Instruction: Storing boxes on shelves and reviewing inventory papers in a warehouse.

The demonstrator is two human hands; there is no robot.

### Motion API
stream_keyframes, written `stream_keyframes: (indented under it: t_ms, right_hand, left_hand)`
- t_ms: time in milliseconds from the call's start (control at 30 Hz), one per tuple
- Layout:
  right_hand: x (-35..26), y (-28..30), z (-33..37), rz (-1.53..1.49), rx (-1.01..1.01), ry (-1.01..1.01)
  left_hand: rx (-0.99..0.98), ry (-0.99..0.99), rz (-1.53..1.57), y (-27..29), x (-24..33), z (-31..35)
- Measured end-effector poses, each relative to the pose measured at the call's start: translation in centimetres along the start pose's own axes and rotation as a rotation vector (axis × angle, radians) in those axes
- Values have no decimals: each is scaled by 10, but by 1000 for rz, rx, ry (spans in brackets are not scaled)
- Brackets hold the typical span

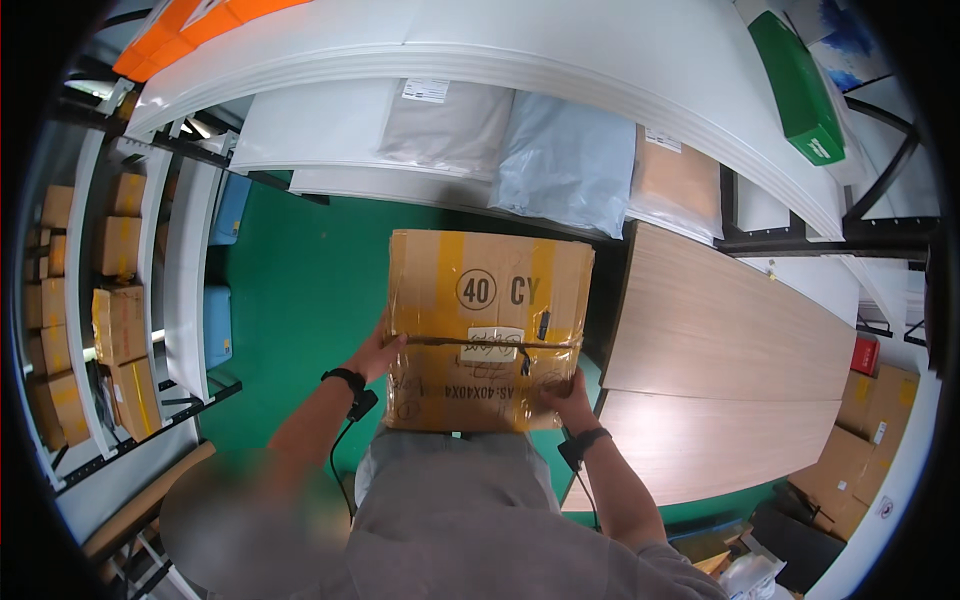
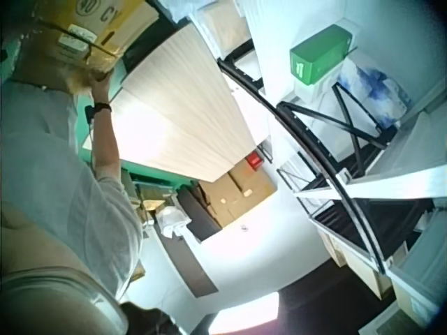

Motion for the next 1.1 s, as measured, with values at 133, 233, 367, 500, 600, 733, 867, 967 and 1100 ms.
stream_keyframes:
  t_ms: [133, 233, 367, 500, 600, 733, 867, 967, 1100]
  right_hand:
    - [-15, 25, -128, -66, 19, -59]
    - [-31, 42, -186, -127, 12, -55]
    - [-36, 35, -203, -110, -11, -145]
    - [-44, 13, -201, 43, 13, -170]
    - [-47, 6, -214, -90, 13, -190]
    - [-53, 0, -226, -35, -31, -157]
    - [-43, 3, -213, -35, -13, -166]
    - [-29, -16, -194, -61, 12, -158]
    - [-5, -51, -157, -37, 21, -158]
  left_hand:
    - [37, 18, -31, 28, 81, -100]
    - [4, 56, 14, 32, 122, -140]
    - [-21, 165, -3, 43, 140, -142]
    - [59, 78, -66, 75, 137, -147]
    - [43, 73, -57, 87, 158, -152]
    - [76, 85, -30, 96, 155, -168]
    - [42, 135, -83, 90, 173, -160]
    - [48, 119, -161, 98, 160, -153]
    - [32, 29, -222, 112, 113, -133]
Point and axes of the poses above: each hand's wrist, its own z-axis away from the middle knuckle, its own y-axis out of the back of the hand, x = y × z, the point moved 10 cm from there along -z, towards the middle knuckle, and after that the axes turned 11 degrees about y, right-handed, at the moved point
